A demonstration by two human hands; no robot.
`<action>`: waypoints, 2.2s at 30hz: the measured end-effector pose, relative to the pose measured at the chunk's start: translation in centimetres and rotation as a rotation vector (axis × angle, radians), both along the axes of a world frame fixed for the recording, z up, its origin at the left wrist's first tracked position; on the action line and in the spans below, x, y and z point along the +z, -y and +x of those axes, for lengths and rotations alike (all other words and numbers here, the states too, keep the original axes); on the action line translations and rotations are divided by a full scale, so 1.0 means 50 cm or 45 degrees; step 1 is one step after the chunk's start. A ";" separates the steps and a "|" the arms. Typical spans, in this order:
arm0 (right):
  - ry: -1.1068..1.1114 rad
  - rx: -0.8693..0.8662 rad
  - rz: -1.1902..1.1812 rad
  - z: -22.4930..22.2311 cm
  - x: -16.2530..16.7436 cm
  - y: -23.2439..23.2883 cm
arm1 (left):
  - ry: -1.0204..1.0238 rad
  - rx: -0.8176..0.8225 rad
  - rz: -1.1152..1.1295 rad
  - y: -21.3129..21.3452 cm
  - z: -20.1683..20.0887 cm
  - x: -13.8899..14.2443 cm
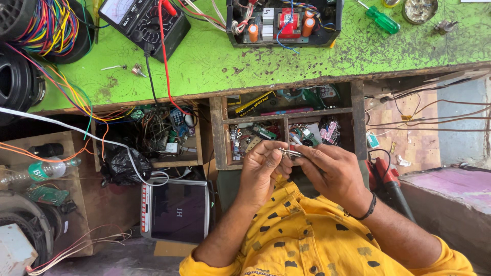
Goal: The person uses a soldering iron to attach wires to small electronic components. They repeatedly heat the component leads and apply solder to secure the connections. The person handles several small components and wires, using a soldering iron and solder wire throughout.
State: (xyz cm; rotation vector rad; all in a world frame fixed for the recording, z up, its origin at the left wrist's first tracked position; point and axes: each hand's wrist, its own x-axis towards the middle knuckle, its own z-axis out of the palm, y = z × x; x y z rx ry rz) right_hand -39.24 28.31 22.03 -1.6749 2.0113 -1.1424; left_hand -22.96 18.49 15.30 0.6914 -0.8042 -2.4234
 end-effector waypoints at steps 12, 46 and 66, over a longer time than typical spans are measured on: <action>-0.126 0.033 -0.010 -0.004 0.003 0.001 | 0.030 0.016 0.005 -0.005 -0.001 -0.009; -0.735 0.141 -0.171 -0.019 0.005 0.006 | 0.072 0.021 0.102 -0.003 0.002 -0.017; -0.475 0.155 -0.075 -0.023 -0.014 0.005 | -0.019 -0.011 0.188 -0.009 0.004 -0.016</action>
